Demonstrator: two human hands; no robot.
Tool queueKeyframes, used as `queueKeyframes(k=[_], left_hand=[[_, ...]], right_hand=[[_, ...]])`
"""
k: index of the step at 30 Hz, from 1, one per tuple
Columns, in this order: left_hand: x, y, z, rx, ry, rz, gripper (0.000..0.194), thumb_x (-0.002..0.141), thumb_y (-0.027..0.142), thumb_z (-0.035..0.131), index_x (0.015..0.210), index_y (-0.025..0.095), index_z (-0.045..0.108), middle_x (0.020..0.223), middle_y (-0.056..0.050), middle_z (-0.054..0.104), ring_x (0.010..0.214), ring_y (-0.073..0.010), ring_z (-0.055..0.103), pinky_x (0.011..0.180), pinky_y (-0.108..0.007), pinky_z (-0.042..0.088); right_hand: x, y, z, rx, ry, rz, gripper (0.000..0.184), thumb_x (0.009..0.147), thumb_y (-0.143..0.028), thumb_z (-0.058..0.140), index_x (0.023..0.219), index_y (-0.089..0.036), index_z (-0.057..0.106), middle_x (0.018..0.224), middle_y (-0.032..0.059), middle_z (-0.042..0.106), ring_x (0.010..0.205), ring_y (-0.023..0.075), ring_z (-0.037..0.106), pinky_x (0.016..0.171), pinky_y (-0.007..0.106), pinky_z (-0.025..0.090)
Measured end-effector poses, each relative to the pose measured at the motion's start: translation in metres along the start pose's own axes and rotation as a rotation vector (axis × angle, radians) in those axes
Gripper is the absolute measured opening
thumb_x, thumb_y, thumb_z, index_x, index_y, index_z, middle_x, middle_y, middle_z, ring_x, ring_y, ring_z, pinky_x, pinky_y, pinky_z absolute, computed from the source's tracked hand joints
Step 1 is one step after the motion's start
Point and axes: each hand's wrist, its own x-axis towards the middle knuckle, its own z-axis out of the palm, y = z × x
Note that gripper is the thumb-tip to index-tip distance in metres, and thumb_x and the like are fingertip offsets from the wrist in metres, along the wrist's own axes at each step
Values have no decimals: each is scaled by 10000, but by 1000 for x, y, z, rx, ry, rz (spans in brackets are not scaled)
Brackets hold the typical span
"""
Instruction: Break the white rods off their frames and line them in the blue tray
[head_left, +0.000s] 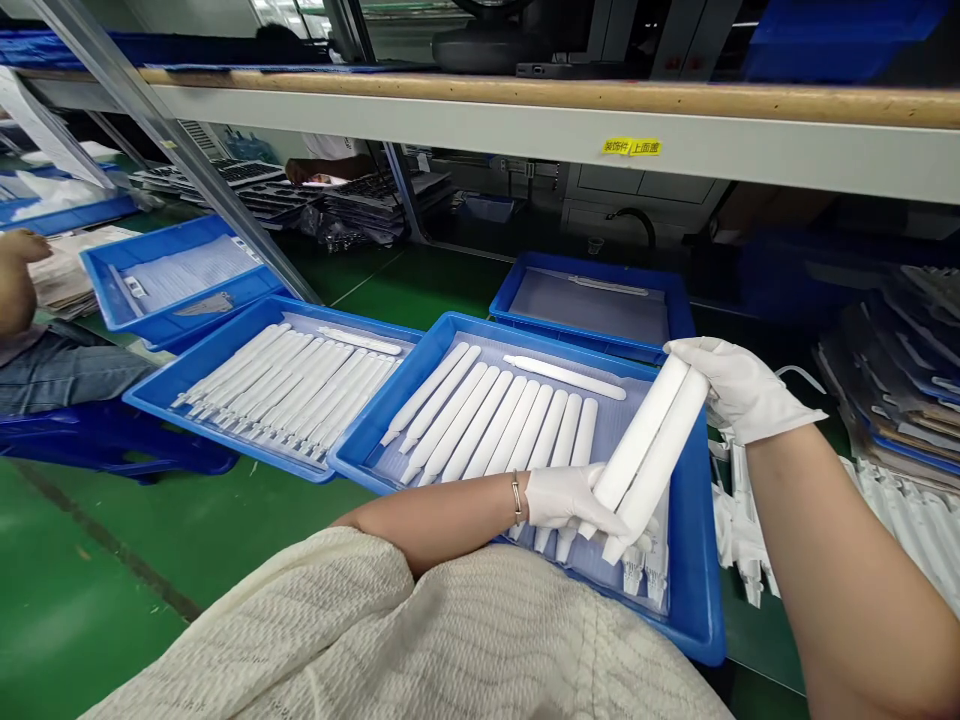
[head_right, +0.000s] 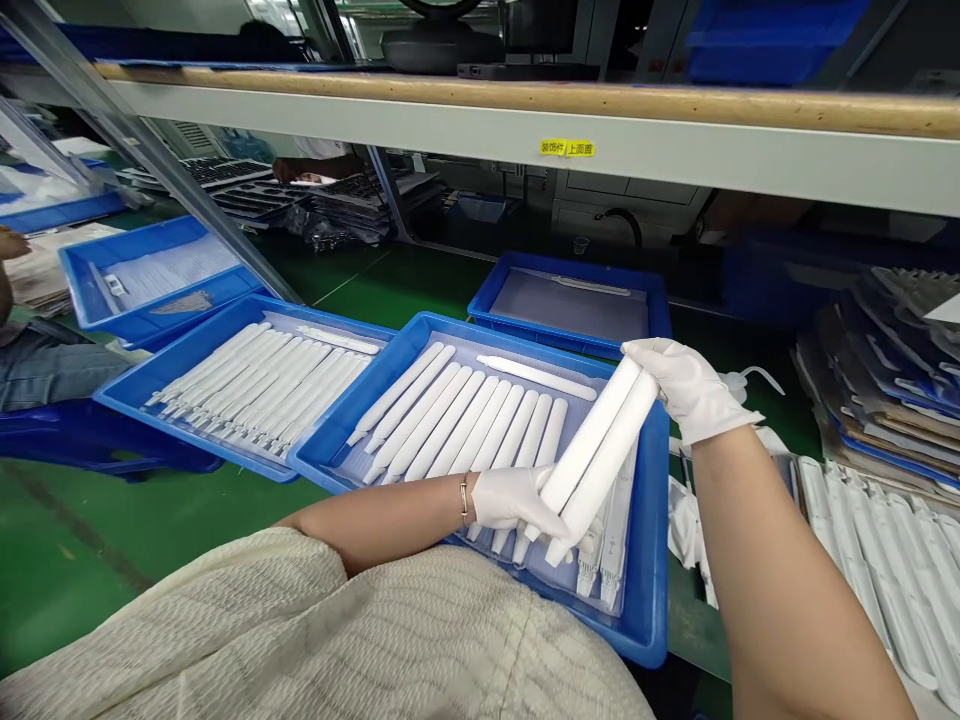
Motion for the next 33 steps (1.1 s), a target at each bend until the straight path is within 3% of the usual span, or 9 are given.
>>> queueKeyframes(k=[3,6,10,12,15,18,24,29,33], left_hand=[[0,-4,0,-71,-16,5,646,574,308,955,1122,148,652,1075,-112,697,890,-224,721,709,-344,616],[0,-5,-2,-114,9,13,663,576,248,953,1154,166,638,1099,-114,694,868,-211,723,682,-337,619],[0,0,-8,-132,120,73,650,570,207,941,1149,170,651,1153,-131,684,917,-223,717,669,-314,612],[0,3,-11,-116,190,109,595,546,184,929,1087,162,681,1075,-109,703,906,-219,711,663,-305,604],[-3,4,-14,-25,275,108,302,573,181,870,821,142,702,782,-41,688,748,-167,680,620,-275,566],[-8,2,-13,37,266,39,204,619,231,840,738,145,697,714,-35,672,653,-155,656,569,-279,547],[-16,2,-6,23,-11,-77,570,572,314,931,1054,136,685,829,-62,708,663,-179,703,499,-243,545],[-18,6,1,16,-40,-69,697,473,213,970,1094,157,658,887,-40,693,778,-215,722,597,-314,614],[-17,10,0,19,-88,-54,714,470,279,980,1100,151,671,988,-67,684,858,-243,724,671,-374,642]], right_hand=[[7,12,8,-1,132,39,446,662,-501,850,961,-194,728,840,52,688,699,196,636,599,318,552],[12,17,12,-224,206,-16,454,793,-553,729,1059,-185,723,959,94,713,857,263,673,786,412,569],[-17,12,29,-665,328,-332,546,938,-538,541,1333,-172,628,1293,167,633,1124,338,633,1034,526,466],[-50,13,47,-778,202,-582,492,995,-483,449,1376,-213,605,1377,141,598,1259,327,567,1109,506,418],[-97,23,74,-954,-234,-927,403,1006,-347,423,1302,-255,679,1377,87,626,1353,309,503,1203,535,311],[-110,28,82,-1101,-393,-1069,396,992,-258,420,1255,-258,716,1398,66,618,1428,333,417,1234,619,169],[-37,10,34,-1138,-23,-995,425,1047,-312,340,1189,-201,725,1378,75,633,1451,308,386,1220,579,176],[28,6,-18,-1138,162,-643,360,987,-304,437,1121,-166,741,1342,122,648,1444,321,387,1210,569,162],[43,7,-45,-986,272,-488,340,906,-257,525,1146,-117,721,1367,201,611,1376,337,462,1177,505,282]])
